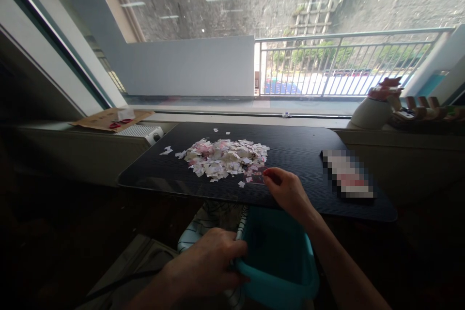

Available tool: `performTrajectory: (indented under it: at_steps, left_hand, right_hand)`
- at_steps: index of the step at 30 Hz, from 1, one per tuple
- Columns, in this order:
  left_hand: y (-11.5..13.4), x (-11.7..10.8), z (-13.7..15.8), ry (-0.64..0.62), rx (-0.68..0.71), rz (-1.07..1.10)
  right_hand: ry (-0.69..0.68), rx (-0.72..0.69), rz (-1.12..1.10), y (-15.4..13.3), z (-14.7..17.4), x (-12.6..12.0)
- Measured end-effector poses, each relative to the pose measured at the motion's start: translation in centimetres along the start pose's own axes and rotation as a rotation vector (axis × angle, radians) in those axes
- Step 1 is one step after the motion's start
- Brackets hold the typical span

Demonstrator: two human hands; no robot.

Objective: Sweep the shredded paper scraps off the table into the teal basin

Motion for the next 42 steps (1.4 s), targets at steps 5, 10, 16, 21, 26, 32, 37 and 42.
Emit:
performTrajectory:
  at_steps: [5, 10, 16, 21, 26, 32, 37, 42]
  left_hand:
    - [0.0, 0.0, -0.1, 0.005, 0.001, 0.010]
    - [0.0, -0.1, -0.1, 0.022, -0.002, 0.024]
    - [0.1, -0.1, -0.3, -0.003, 0.019, -0.006]
    - [0.1, -0.2, -0.3, -0.016, 0.001, -0.029]
    - [-0.3, -0.2, 0.2, -0.034, -0.020, -0.032]
    - [-0.6, -0.2, 0.8, -0.013, -0.023, -0.017]
    - [-0.5, 0.1, 0.8, 0.026, -0.023, -0.033]
    - [-0.6, 0.0, 1.0, 0.010, -0.043, -0.013]
  right_hand:
    - [-0.043, 0.008, -0.014, -0.3, 0.0, 0.7]
    - [0.100, 0.034, 0.020, 0.7, 0.2, -0.6]
    - [-0.086, 0.014, -0.073, 0.0, 1.4, 0.8]
    - [-0.061, -0.005, -0.102, -0.2, 0.9, 1.6]
    - [-0.147, -0.009, -0.118, -0.7, 0.9, 2.3]
    - [-0.147, 0.003, -0.107, -1.3, 1.9, 2.0]
    - [-0.171, 0.011, -0.114, -1.0, 2.8, 1.4]
    - [-0.016, 0.000, -0.110, -0.1, 1.6, -0.1]
Point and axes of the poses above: each hand's wrist, its own z-axis away from the middle knuckle, its own x-axis out of the palm, y = z × x, the point moved 1 cm from there along -z, towards the middle knuckle, and after that the axes turned 12 degrees about -z, right-handed, at the moved point
